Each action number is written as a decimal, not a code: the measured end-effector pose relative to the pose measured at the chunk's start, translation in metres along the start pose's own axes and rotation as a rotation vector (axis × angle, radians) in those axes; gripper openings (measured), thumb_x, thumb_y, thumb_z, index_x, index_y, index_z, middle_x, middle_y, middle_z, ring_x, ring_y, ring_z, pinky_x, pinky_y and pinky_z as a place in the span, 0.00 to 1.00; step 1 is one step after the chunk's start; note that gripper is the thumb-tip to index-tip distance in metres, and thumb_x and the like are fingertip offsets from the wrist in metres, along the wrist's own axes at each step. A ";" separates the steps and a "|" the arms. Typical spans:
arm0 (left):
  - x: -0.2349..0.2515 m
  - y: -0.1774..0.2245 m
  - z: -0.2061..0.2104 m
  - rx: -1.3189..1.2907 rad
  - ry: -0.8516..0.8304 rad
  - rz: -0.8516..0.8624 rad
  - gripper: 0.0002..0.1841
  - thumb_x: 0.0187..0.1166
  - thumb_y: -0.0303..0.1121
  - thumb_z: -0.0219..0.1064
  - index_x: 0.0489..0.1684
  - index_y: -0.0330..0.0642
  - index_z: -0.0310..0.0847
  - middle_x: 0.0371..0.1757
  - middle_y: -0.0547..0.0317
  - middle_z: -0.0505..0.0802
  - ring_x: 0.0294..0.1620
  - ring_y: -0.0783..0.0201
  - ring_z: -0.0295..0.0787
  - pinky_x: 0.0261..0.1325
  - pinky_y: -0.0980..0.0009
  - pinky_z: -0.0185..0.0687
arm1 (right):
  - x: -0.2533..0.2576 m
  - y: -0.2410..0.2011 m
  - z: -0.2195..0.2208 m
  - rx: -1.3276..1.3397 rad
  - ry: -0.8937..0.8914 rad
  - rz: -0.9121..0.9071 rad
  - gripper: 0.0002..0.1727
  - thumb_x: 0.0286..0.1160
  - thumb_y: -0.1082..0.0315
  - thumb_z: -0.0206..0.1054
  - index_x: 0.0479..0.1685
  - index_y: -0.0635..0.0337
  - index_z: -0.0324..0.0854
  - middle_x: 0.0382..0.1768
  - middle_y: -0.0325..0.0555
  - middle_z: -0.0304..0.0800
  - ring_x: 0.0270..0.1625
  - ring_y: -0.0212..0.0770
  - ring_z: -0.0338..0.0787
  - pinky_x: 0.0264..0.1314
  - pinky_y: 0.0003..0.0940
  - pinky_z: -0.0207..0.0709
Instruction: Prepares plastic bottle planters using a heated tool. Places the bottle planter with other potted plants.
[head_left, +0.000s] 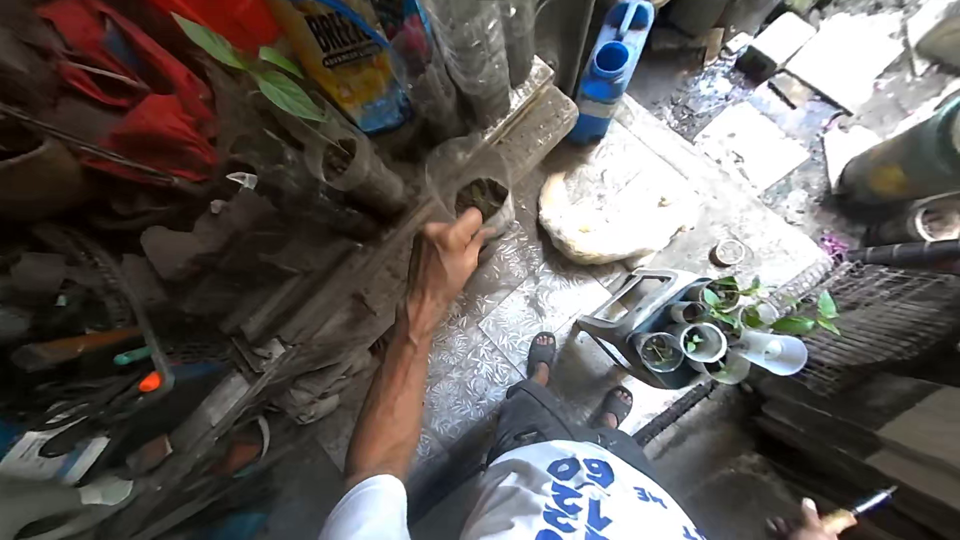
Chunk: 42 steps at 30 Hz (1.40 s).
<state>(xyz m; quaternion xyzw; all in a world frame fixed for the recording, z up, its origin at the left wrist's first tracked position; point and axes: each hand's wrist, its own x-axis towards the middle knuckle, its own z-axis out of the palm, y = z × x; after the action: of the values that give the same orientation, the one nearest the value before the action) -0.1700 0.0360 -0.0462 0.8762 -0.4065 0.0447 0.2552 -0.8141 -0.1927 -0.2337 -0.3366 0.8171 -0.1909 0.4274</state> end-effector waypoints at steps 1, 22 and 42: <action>-0.014 0.016 -0.001 -0.014 -0.045 0.050 0.17 0.85 0.38 0.67 0.25 0.37 0.78 0.15 0.52 0.79 0.16 0.53 0.79 0.23 0.56 0.73 | 0.001 -0.003 0.000 0.035 0.009 0.008 0.25 0.87 0.47 0.62 0.69 0.56 0.72 0.26 0.36 0.75 0.18 0.31 0.75 0.22 0.34 0.76; -0.257 0.445 0.150 -0.564 -0.653 0.614 0.10 0.85 0.28 0.64 0.33 0.37 0.89 0.33 0.55 0.96 0.48 0.59 0.97 0.65 0.60 0.89 | 0.071 0.023 -0.086 0.626 -1.014 0.175 0.26 0.88 0.45 0.55 0.83 0.35 0.70 0.43 0.35 0.90 0.38 0.34 0.90 0.45 0.36 0.88; -0.267 0.496 0.248 -0.848 -0.211 0.378 0.62 0.43 0.53 0.94 0.88 0.72 0.54 0.75 0.59 0.78 0.72 0.58 0.80 0.74 0.58 0.81 | 0.084 -0.010 -0.100 0.987 -1.079 0.110 0.39 0.61 0.36 0.79 0.75 0.39 0.79 0.56 0.38 0.94 0.54 0.36 0.94 0.55 0.38 0.91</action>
<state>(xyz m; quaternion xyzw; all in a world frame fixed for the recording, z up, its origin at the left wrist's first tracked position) -0.7447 -0.1673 -0.1333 0.6051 -0.5648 -0.1690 0.5351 -0.9268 -0.2572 -0.2192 -0.1107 0.3277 -0.3227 0.8810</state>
